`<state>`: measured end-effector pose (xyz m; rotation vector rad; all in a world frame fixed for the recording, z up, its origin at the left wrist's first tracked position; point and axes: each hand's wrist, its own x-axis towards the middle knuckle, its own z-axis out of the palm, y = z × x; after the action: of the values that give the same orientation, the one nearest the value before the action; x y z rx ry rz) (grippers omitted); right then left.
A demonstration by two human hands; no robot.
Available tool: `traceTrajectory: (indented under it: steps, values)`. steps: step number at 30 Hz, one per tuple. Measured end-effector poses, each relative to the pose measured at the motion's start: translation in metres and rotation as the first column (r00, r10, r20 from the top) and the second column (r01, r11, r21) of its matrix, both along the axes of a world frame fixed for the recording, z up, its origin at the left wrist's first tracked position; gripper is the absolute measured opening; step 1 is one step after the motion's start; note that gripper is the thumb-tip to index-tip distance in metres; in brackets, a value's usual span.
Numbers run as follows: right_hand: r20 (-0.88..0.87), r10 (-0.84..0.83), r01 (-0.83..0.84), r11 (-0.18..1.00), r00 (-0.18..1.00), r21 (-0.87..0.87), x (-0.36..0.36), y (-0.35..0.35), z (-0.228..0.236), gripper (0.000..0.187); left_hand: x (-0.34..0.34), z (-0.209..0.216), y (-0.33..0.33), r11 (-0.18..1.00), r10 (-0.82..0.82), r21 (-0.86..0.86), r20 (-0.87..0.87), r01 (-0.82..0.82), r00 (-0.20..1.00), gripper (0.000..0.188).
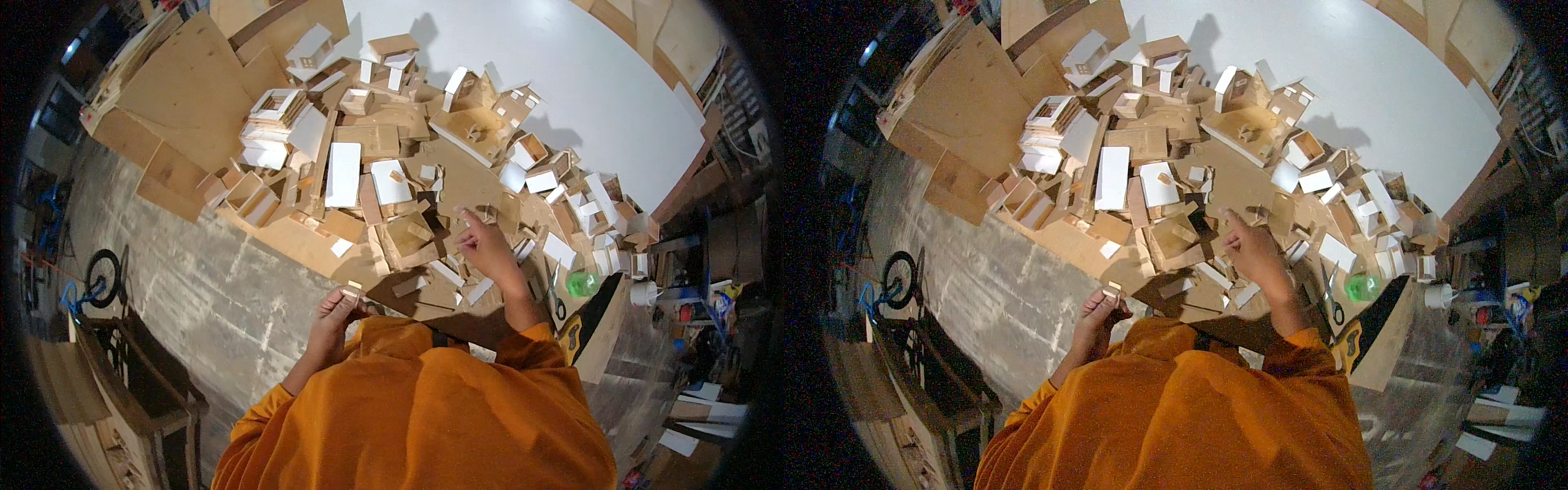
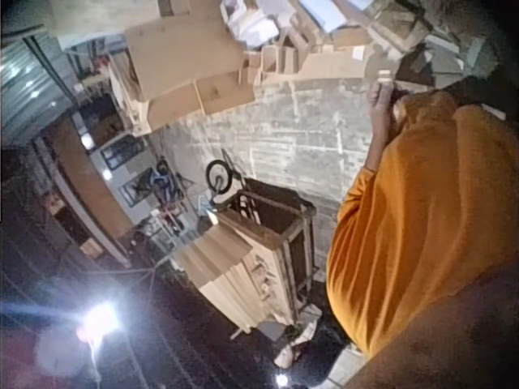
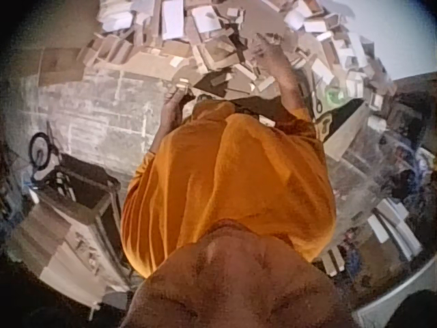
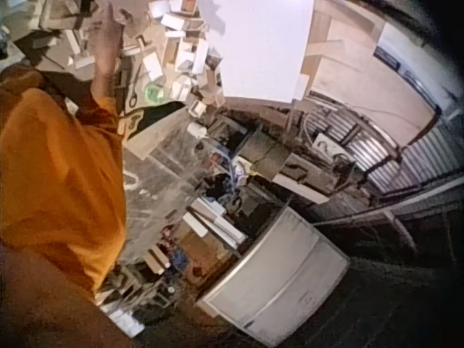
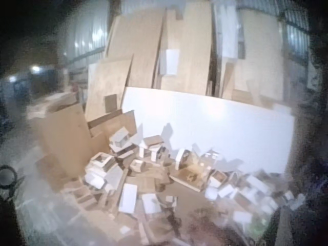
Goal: The person assembles a cardboard house model by applying glue to small pieces and attaching them together.
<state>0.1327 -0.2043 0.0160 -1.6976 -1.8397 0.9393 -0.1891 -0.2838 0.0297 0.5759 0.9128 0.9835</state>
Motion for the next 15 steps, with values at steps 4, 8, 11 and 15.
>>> traceTrajectory:
  steps: [4,8,11,15]
  values:
    - [0.141,0.040,-0.048,0.997,0.989,0.055,-0.004,-0.007,-0.014,0.068,0.002,-0.002,0.002,1.000,-0.021,0.003,-0.002,0.022,1.000,0.013]
    - [0.030,-0.023,0.021,0.998,0.999,0.051,-0.006,-0.009,-0.016,0.072,0.004,0.000,0.004,0.999,-0.036,0.015,0.006,0.036,0.999,0.015]
    - [-0.144,-0.075,0.084,0.995,0.987,0.055,-0.005,-0.013,-0.021,0.074,0.007,0.005,0.006,0.999,-0.048,0.010,-0.006,0.048,0.999,0.016]
    - [-0.527,-0.215,0.123,0.971,0.822,-0.203,-0.009,-0.018,-0.014,0.072,0.008,0.005,0.009,0.997,-0.073,0.000,-0.053,0.073,0.996,0.016]
